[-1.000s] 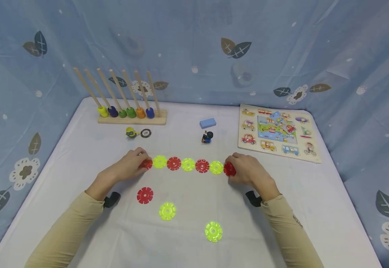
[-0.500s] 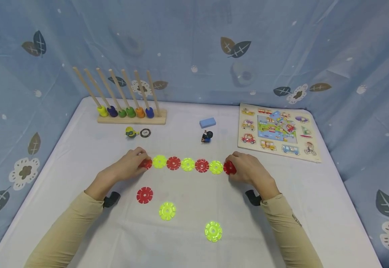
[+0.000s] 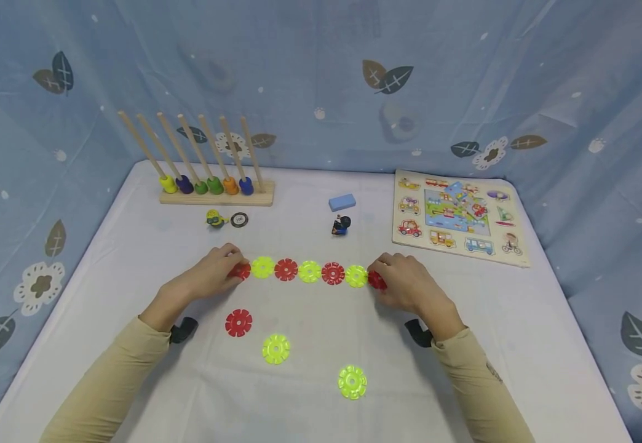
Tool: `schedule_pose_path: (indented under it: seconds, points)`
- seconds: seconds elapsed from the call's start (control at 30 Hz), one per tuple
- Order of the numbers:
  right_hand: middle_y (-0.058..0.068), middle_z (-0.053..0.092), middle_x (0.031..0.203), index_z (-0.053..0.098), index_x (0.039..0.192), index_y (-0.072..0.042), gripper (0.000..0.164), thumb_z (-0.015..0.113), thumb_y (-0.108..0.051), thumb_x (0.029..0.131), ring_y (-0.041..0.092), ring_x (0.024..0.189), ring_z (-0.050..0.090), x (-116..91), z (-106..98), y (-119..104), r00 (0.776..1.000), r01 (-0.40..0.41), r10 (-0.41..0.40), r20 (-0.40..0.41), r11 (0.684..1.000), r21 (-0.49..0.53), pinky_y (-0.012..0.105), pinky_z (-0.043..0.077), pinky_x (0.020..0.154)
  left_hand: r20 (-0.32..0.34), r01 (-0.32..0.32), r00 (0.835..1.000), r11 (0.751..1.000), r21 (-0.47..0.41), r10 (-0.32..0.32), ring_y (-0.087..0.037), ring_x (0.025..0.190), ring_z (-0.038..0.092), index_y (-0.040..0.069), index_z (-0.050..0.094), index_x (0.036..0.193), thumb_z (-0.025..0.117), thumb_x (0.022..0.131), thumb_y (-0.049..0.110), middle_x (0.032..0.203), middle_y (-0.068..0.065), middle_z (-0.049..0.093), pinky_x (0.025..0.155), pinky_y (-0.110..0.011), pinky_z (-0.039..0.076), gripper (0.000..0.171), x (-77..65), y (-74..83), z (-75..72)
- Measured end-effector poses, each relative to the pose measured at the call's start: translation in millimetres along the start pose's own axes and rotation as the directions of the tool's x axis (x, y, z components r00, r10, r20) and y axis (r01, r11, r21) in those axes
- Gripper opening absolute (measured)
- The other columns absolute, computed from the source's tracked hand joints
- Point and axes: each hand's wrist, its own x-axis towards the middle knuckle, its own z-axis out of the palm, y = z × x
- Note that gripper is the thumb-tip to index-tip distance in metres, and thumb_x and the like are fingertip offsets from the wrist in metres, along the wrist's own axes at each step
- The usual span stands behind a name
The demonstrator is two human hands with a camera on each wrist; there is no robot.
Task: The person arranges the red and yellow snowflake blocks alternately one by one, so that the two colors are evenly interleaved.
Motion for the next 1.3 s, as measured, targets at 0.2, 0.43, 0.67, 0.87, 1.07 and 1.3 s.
schedule_pose_path:
  seconds: [0.2, 0.43, 0.67, 0.87, 1.07, 1.3]
  points:
    - [0.004, 0.067, 0.112, 0.069, 0.107, -0.014, 0.040, 0.082, -0.018, 0.070, 0.026, 0.105, 0.061, -11.4, 7.0, -20.0, 0.983, 0.179, -0.181, -0.040, 0.983, -0.052, 0.047, 0.051, 0.092, -0.005, -0.007, 1.000, 1.000, -0.005, 0.007, -0.031, 0.111, 0.053, 0.004, 0.062, 0.120, 0.069, 0.088, 0.015, 0.127, -0.016, 0.053, 0.096, -0.043, 0.049, 0.034, -0.6, 1.0, -1.1]
    - [-0.003, 0.066, 0.112, 0.068, 0.108, -0.021, 0.040, 0.081, -0.029, 0.071, 0.019, 0.106, 0.059, -30.2, 17.3, -49.6, 0.937, 0.346, -0.344, 0.065, 0.938, -0.024, 0.042, 0.051, 0.094, -0.012, -0.011, 1.000, 1.000, 0.003, 0.011, -0.031, 0.110, 0.053, 0.004, 0.062, 0.119, 0.068, 0.089, 0.015, 0.126, -0.016, 0.053, 0.096, -0.043, 0.049, 0.033, 0.2, 0.3, 1.0]
    - [-0.007, 0.060, 0.110, 0.065, 0.112, -0.027, 0.040, 0.077, -0.036, 0.075, 0.011, 0.097, 0.055, -49.4, 22.2, -71.0, 0.877, 0.447, -0.439, 0.196, 0.895, 0.007, 0.035, 0.051, 0.088, -0.009, -0.005, 1.000, 1.000, -0.002, 0.005, -0.031, 0.112, 0.053, 0.005, 0.062, 0.120, 0.068, 0.089, 0.015, 0.127, -0.016, 0.053, 0.096, -0.043, 0.049, 0.033, -0.1, 0.4, 1.5]
    - [-0.009, 0.058, 0.115, 0.061, 0.118, -0.034, 0.050, 0.078, -0.045, 0.073, 0.009, 0.097, 0.053, -59.7, 27.2, -81.7, 0.853, 0.449, -0.442, 0.279, 0.893, 0.042, 0.035, 0.051, 0.089, -0.009, -0.002, 1.000, 1.000, 0.000, 0.002, -0.031, 0.112, 0.053, 0.005, 0.062, 0.120, 0.068, 0.089, 0.015, 0.127, -0.015, 0.053, 0.097, -0.043, 0.049, 0.034, -0.5, -0.4, 0.9]
    - [-0.007, 0.056, 0.115, 0.060, 0.119, -0.033, 0.051, 0.080, -0.042, 0.072, 0.009, 0.093, 0.052, -62.4, 33.5, -87.1, 0.843, 0.476, -0.456, 0.286, 0.880, -0.001, 0.032, 0.052, 0.085, -0.006, 0.003, 1.000, 1.000, 0.004, -0.003, -0.031, 0.112, 0.053, 0.005, 0.062, 0.121, 0.068, 0.089, 0.016, 0.127, -0.015, 0.053, 0.097, -0.043, 0.049, 0.034, -0.8, 1.0, 0.6]
    - [-0.005, 0.056, 0.112, 0.060, 0.116, -0.029, 0.051, 0.081, -0.037, 0.071, 0.007, 0.083, 0.050, -62.2, 35.6, -91.1, 0.832, 0.504, -0.476, 0.284, 0.863, -0.029, 0.026, 0.053, 0.077, -0.007, 0.004, 1.000, 1.000, 0.005, -0.004, -0.031, 0.112, 0.052, 0.004, 0.061, 0.121, 0.068, 0.090, 0.016, 0.128, -0.015, 0.052, 0.098, -0.043, 0.049, 0.034, -1.2, 2.2, -0.1]
